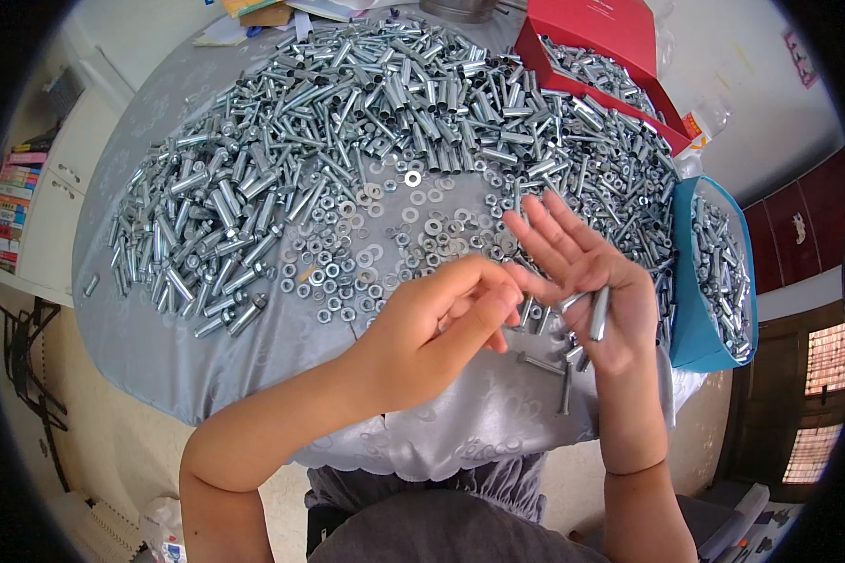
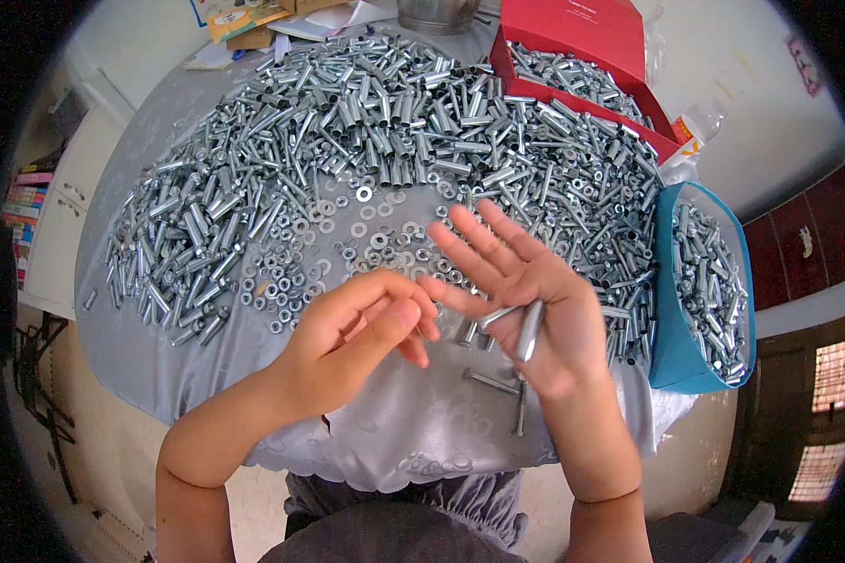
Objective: The person repeatedly picks up metal bolts and washers from a large pile on a table. They thread the washers onto the bolts by hand and place the assembled units into a blue container on the right side of the table. The task involves continuous manual sorting and assembly of hardware components.
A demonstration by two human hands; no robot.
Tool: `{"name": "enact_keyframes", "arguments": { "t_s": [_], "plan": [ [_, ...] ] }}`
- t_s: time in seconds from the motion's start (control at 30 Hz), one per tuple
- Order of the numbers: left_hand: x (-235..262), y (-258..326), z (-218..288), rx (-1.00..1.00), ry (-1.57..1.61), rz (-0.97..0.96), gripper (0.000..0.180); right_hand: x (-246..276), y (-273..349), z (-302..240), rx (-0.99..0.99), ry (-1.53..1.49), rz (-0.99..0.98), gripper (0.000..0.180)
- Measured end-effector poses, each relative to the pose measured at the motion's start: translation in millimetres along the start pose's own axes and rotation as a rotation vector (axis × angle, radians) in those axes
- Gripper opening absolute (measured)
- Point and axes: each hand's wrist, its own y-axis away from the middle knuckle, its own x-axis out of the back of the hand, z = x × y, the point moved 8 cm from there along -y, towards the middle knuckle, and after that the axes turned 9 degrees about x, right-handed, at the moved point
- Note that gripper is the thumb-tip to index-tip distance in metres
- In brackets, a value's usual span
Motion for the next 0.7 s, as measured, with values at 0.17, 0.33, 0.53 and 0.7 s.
{"name": "enact_keyframes", "arguments": {
  "t_s": [0.17, 0.33, 0.53, 0.7],
  "plan": [
    [0, -3, -12, 0.175, 0.193, -0.002, 0.025, -19, 10, 10, 0.105, 0.233, 0.014, 0.068],
    [0, -4, -14, 0.235, 0.237, 0.001, 0.028, -15, 12, 18, 0.064, 0.28, 0.049, 0.068],
    [10, -6, -15, 0.175, 0.248, 0.059, 0.022, 0, 6, 33, -0.114, 0.131, 0.076, 0.069],
    [17, -6, -15, 0.165, 0.243, 0.111, 0.017, 0, 7, 30, -0.187, 0.151, 0.056, 0.07]
  ]
}}
